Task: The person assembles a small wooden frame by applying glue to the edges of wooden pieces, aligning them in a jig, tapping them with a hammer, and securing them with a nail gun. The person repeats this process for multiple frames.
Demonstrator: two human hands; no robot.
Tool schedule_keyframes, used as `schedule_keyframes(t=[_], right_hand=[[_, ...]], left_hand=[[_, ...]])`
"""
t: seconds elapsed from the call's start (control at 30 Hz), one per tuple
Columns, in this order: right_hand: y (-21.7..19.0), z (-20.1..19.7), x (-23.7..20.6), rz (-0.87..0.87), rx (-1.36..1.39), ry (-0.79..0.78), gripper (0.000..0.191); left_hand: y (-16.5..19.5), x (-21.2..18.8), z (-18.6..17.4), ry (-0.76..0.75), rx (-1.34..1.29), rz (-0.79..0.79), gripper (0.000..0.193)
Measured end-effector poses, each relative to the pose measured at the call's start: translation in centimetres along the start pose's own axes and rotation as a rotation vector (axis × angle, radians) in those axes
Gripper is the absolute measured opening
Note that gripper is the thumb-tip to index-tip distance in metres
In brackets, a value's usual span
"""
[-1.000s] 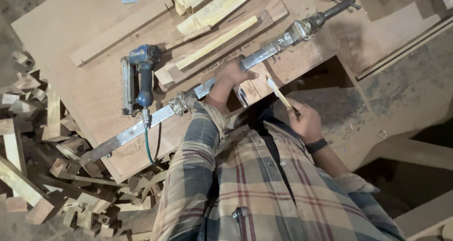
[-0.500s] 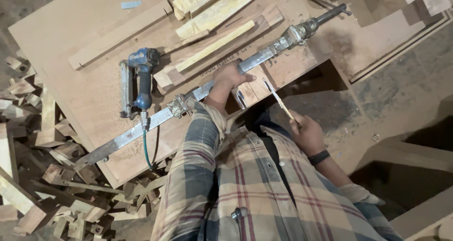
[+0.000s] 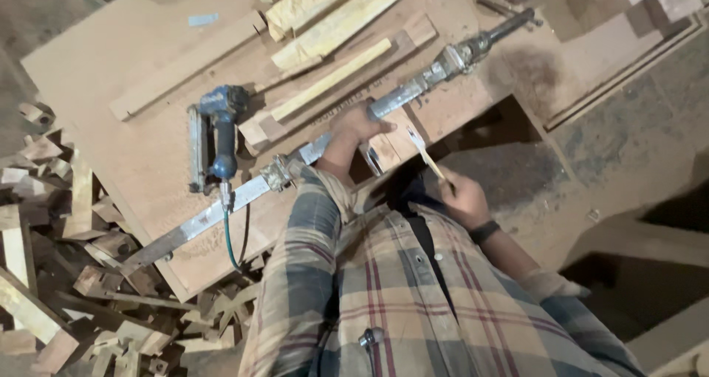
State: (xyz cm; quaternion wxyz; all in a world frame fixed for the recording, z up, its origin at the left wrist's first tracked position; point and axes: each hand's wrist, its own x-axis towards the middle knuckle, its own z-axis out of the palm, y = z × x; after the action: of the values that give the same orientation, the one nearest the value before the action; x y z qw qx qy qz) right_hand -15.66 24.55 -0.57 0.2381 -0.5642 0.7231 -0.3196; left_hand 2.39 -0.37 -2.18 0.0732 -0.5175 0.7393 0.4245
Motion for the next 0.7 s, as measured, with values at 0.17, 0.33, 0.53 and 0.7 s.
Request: schedule_keyframes(t=[0.17, 0.33, 0.53, 0.7], right_hand=[[1.7, 0.7, 0.6, 0.199, 0.176, -0.073, 0.037], [1.4, -1.7, -0.9, 0.148, 0.078, -0.183, 0.032], [-0.2, -2.1, -0.9, 0.003, -0.199, 0.014, 0.041], [0.6, -0.9, -0.6, -0.105, -0.366, 0.113, 0.04]], left_hand=[[-0.1, 0.1, 0.1, 0.026, -0.021, 0.058, 0.097], [-0.4, 0.7, 0.5, 0.032, 0.016, 0.015, 0.099], [-0.8, 0.9, 0.8, 0.055, 0.013, 0.023, 0.102], [-0.5, 0.4, 0.6, 0.015, 0.016, -0.001, 0.101]])
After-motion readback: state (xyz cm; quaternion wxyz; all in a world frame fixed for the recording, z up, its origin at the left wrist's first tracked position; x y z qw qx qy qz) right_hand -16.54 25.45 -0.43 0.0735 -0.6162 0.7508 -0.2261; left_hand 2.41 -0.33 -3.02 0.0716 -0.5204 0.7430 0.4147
